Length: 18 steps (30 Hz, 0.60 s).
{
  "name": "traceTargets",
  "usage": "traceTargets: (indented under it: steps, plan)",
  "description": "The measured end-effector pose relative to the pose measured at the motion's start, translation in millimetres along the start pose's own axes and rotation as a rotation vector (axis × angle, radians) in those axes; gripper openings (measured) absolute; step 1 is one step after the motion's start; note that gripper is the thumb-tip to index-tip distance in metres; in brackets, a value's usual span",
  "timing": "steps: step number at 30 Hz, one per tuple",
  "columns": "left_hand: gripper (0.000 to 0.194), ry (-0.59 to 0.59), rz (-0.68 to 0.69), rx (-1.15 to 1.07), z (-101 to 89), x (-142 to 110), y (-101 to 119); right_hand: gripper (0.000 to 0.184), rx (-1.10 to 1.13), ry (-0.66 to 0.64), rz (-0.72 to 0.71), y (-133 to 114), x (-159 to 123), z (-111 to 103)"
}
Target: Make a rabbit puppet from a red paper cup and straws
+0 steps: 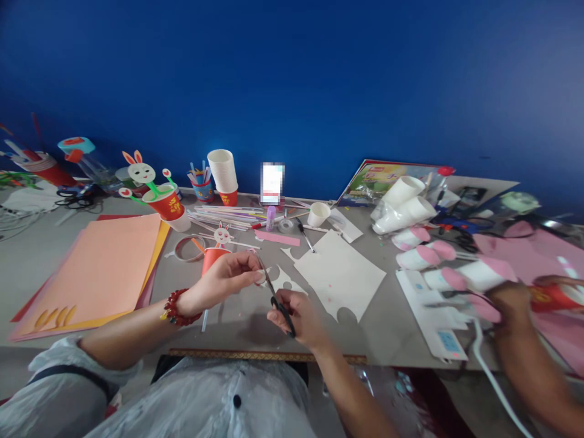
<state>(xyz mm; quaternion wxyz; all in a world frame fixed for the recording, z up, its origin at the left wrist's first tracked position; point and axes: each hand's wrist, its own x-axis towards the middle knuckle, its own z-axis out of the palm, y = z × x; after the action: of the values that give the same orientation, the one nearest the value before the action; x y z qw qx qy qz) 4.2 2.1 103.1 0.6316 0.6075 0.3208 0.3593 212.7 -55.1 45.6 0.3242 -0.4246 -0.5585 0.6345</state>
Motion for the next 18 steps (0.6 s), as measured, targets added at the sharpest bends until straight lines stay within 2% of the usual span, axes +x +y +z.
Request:
traceTargets:
  steps: [18]
  plan:
    - [0.02,-0.004,0.002,0.033,-3.5,1.3,4.8,0.051,-0.095,0.003,-0.005,0.0,0.3,-7.3]
